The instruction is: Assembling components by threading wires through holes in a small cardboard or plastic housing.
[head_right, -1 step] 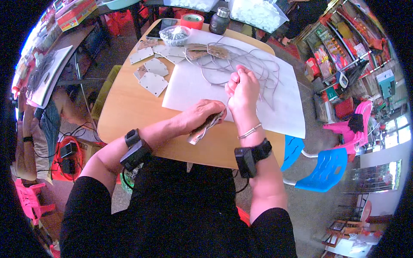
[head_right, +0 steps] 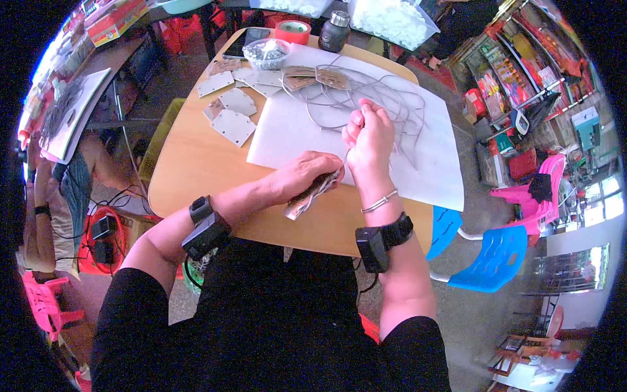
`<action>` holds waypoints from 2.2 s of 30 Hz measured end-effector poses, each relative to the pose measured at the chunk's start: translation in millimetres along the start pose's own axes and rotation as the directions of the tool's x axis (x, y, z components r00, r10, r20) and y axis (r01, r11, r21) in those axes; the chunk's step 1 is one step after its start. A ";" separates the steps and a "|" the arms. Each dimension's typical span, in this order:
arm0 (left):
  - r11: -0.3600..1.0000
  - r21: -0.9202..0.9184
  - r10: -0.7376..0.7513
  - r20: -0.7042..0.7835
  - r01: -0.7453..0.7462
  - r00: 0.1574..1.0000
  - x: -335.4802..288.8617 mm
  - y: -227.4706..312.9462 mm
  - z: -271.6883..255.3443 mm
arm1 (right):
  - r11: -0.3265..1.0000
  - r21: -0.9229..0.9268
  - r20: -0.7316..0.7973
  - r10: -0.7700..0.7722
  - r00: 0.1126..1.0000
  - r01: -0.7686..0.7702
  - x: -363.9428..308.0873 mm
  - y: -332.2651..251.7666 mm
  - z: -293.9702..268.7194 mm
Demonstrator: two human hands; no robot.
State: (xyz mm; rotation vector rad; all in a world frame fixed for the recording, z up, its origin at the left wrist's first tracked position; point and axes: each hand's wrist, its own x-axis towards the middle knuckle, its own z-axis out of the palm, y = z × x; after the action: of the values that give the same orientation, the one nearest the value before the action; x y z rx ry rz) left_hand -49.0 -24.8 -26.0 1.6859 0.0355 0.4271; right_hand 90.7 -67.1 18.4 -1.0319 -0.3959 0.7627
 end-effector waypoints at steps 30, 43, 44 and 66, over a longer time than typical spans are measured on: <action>0.824 -0.562 -0.270 -0.271 0.076 0.924 8.7 -16.5 -10.6 | 0.466 -0.762 0.128 -0.571 0.810 0.450 -0.4 0.1 -44.9; 0.915 -0.376 -0.283 -0.337 0.147 0.898 6.3 -10.5 -15.8 | 0.741 -0.645 0.205 -0.067 0.977 0.186 -78.0 9.5 -62.0; 0.916 -0.372 -0.285 -0.331 0.154 0.899 6.0 -9.4 -16.9 | 0.768 -0.606 0.235 -0.076 0.969 0.207 -80.5 11.4 -60.6; 0.890 -0.448 -0.280 -0.395 0.083 0.875 7.9 -11.1 -26.7 | 0.806 -0.505 0.230 -0.221 0.948 0.310 -78.2 26.4 -50.5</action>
State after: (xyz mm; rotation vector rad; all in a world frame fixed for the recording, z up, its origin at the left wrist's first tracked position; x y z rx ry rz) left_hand -47.2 4.5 -32.0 1.1162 0.4207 0.6253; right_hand 58.9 -147.6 -24.8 -1.4046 -0.9156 0.4825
